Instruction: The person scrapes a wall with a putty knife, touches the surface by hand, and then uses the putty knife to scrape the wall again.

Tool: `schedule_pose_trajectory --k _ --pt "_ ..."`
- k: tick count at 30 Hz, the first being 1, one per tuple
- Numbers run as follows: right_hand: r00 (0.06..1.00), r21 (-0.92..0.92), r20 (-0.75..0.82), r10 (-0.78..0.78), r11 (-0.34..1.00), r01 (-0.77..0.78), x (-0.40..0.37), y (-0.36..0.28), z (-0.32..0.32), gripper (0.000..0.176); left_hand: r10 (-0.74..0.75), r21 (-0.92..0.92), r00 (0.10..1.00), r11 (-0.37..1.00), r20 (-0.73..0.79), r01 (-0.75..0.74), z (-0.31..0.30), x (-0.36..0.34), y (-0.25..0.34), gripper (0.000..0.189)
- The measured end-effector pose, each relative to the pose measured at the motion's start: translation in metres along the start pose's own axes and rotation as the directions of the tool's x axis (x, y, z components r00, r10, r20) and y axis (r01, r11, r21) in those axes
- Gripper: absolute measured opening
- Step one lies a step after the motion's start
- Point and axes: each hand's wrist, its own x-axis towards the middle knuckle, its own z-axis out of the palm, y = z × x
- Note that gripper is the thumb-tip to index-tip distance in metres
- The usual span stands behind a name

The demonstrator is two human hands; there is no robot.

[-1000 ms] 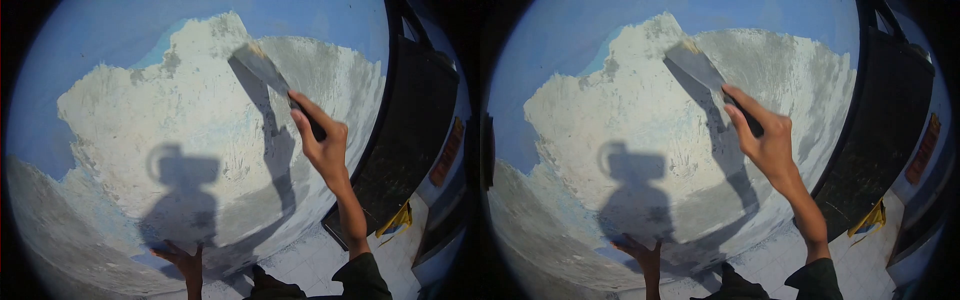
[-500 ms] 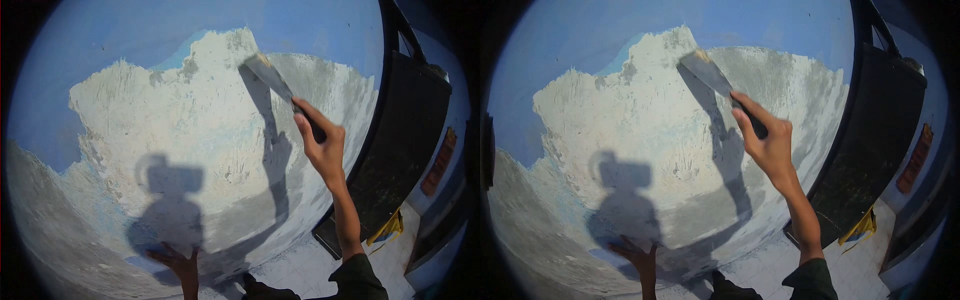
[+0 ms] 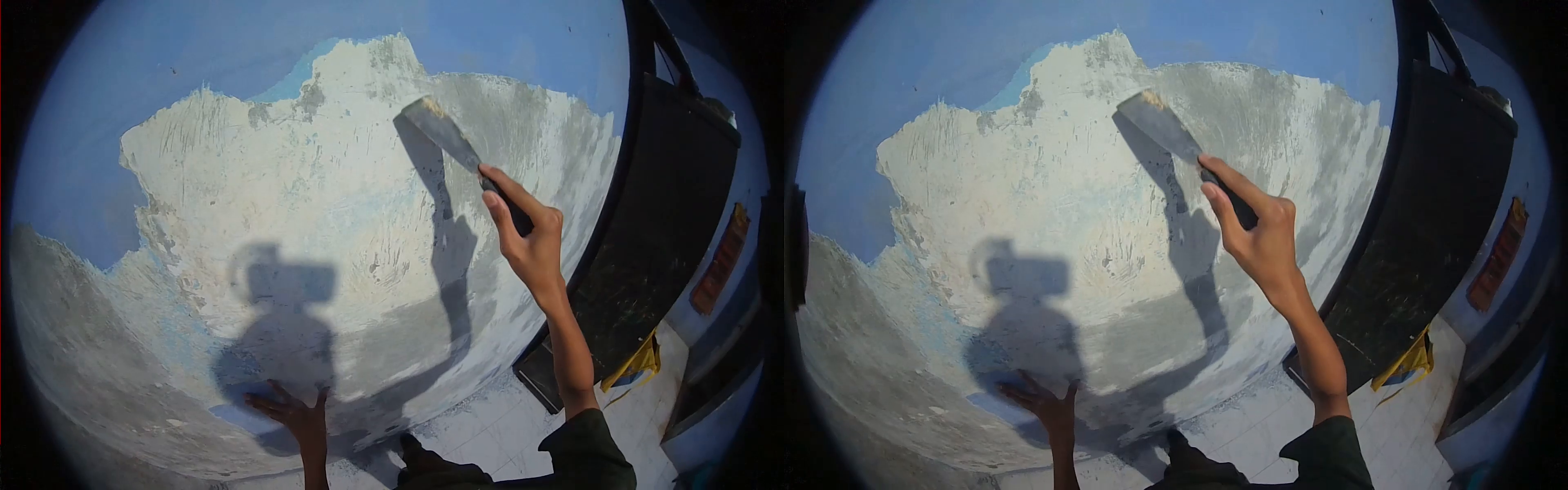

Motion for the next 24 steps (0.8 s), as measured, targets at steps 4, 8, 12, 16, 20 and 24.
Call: schedule_pose_trajectory --k 4,8,12,16,20,24 --pt "0.972 -0.001 0.127 0.197 0.98 -0.198 0.035 -0.024 -0.01 0.03 -0.045 -0.022 0.998 0.999 0.033 0.045 -0.002 0.003 0.008 0.13" --pt "0.997 0.023 0.049 0.065 0.998 -0.066 0.017 -0.009 -0.006 0.03 -0.072 -0.108 0.996 0.991 0.061 0.078 -0.015 0.005 0.015 0.129" --pt "0.995 0.005 0.058 0.083 0.997 -0.083 0.027 -0.018 -0.006 0.03 -0.027 -0.11 1.0 0.994 -0.012 0.025 -0.002 0.004 0.011 0.128" --pt "0.982 0.022 0.097 0.163 0.986 -0.165 0.049 -0.036 -0.004 0.031 -0.02 -0.066 1.0 0.998 -0.006 0.019 -0.003 0.001 0.007 0.127" --pt "0.995 0.03 0.026 0.095 0.995 -0.096 0.008 -0.021 0.0 0.032 -0.009 0.003 0.999 1.0 -0.053 0.01 0.003 0.0 -0.001 0.134" --pt "0.981 0.021 0.102 0.164 0.986 -0.167 0.057 -0.038 -0.009 0.029 0.02 0.063 0.999 0.998 -0.038 -0.018 0.009 -0.002 -0.01 0.128"
